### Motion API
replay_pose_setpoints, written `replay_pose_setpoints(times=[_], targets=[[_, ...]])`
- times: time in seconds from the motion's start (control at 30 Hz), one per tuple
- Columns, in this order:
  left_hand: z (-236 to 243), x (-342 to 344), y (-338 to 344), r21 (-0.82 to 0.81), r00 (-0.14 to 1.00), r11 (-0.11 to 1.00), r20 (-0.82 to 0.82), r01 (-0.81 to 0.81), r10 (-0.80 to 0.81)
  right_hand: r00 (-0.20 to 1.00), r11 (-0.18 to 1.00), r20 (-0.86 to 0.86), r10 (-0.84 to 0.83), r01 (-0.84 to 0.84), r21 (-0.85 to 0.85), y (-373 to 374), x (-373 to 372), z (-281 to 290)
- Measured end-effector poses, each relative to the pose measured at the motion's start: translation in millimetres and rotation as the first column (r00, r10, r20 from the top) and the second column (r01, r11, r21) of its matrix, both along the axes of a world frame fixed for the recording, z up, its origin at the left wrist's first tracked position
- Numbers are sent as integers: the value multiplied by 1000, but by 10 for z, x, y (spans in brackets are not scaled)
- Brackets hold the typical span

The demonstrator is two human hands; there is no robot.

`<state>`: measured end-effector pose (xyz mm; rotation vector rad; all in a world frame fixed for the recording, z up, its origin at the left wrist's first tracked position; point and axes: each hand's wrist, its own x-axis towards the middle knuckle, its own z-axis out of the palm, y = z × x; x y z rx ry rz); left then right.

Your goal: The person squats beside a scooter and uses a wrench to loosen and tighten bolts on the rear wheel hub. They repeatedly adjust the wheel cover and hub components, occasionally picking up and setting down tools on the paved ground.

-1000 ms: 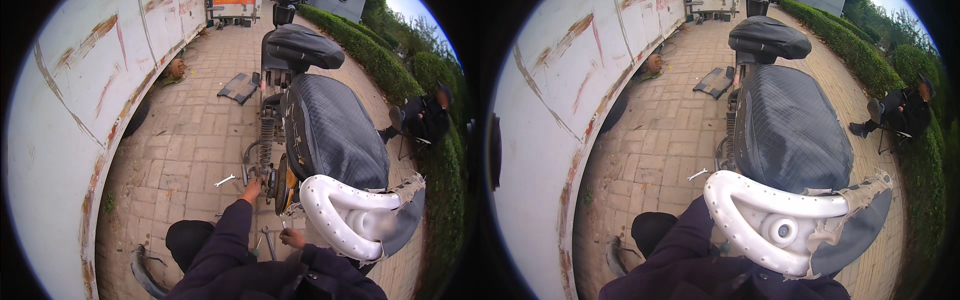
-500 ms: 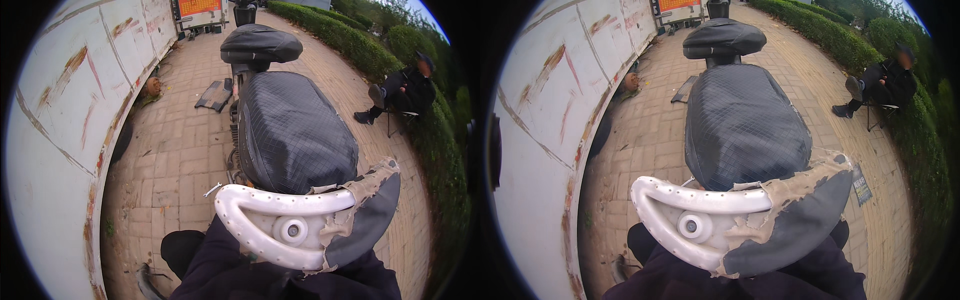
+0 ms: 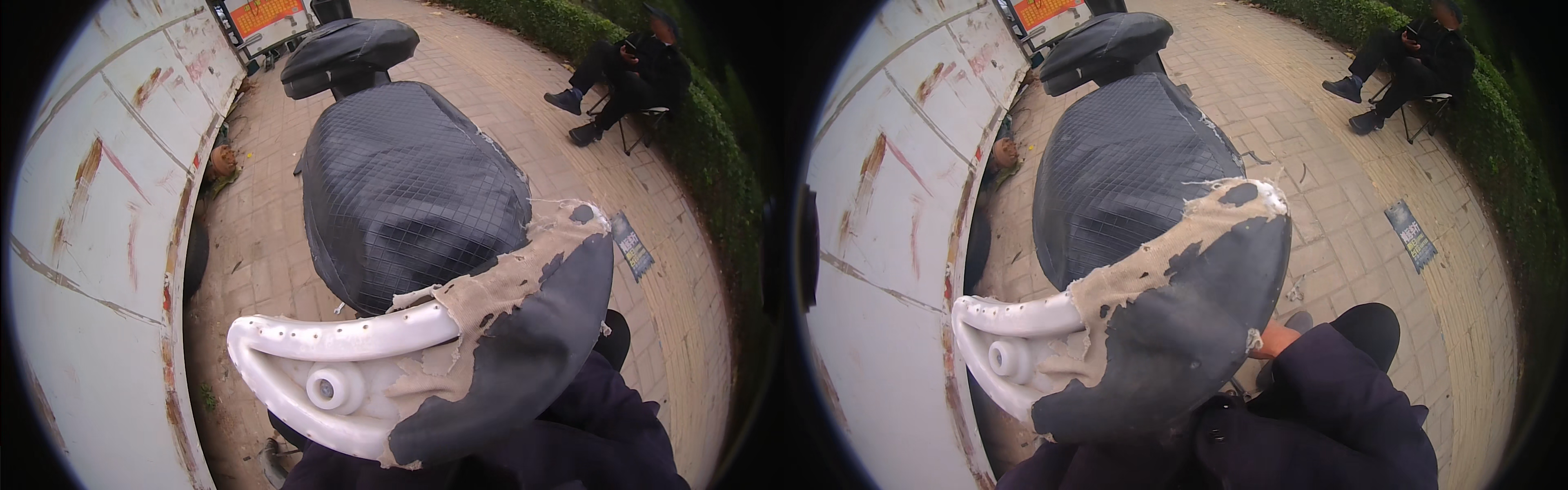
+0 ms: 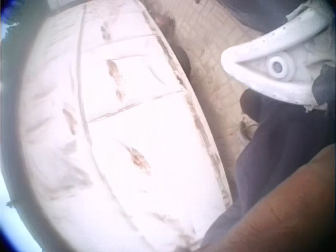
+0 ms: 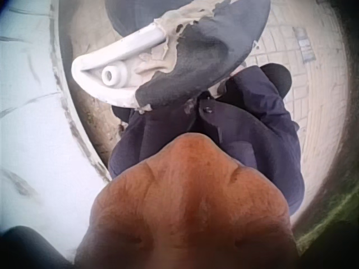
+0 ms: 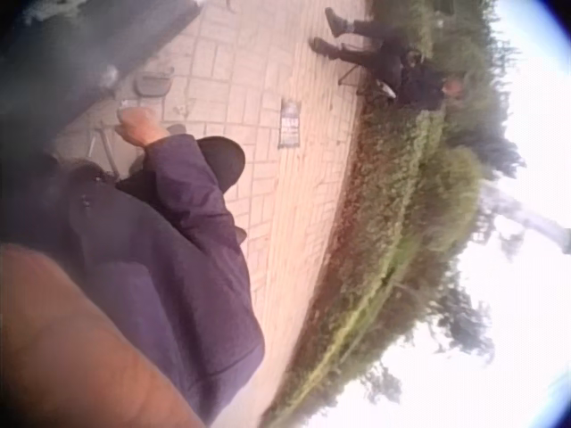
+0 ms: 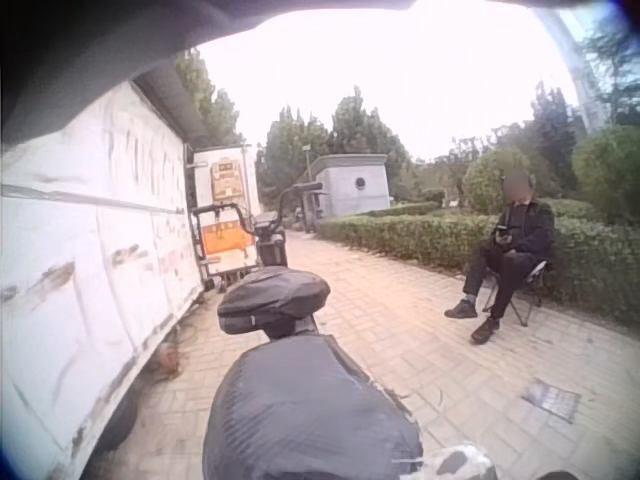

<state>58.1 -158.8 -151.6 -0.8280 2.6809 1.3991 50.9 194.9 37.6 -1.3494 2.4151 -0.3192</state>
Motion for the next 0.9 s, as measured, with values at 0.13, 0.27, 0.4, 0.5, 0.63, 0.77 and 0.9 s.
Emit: replay_pose_setpoints(times=[0.13,0.27,0.4,0.5,0.63,0.77,0.9], targets=[[-73,118,-140,-5,1000,1000,2,12,-12,997,999,75,-1,-1,36,89,130,-60],[-65,166,-220,15,1000,1000,-2,4,-4,994,994,93,-57,47,100,137,178,-137],[-13,160,-207,25,1000,1000,7,9,-10,996,992,58,-61,55,112,168,190,-127],[14,139,-179,38,1000,999,-1,3,-3,999,995,30,-14,11,100,187,211,-72],[14,118,-150,64,1000,998,-8,-7,7,1000,998,-13,5,-5,61,212,242,-23],[15,90,-123,83,1000,996,-20,-9,10,1000,996,-10,14,-13,85,226,231,-33],[12,14,-78,114,999,993,-38,-8,13,1000,995,16,15,-16,100,232,211,-81]])
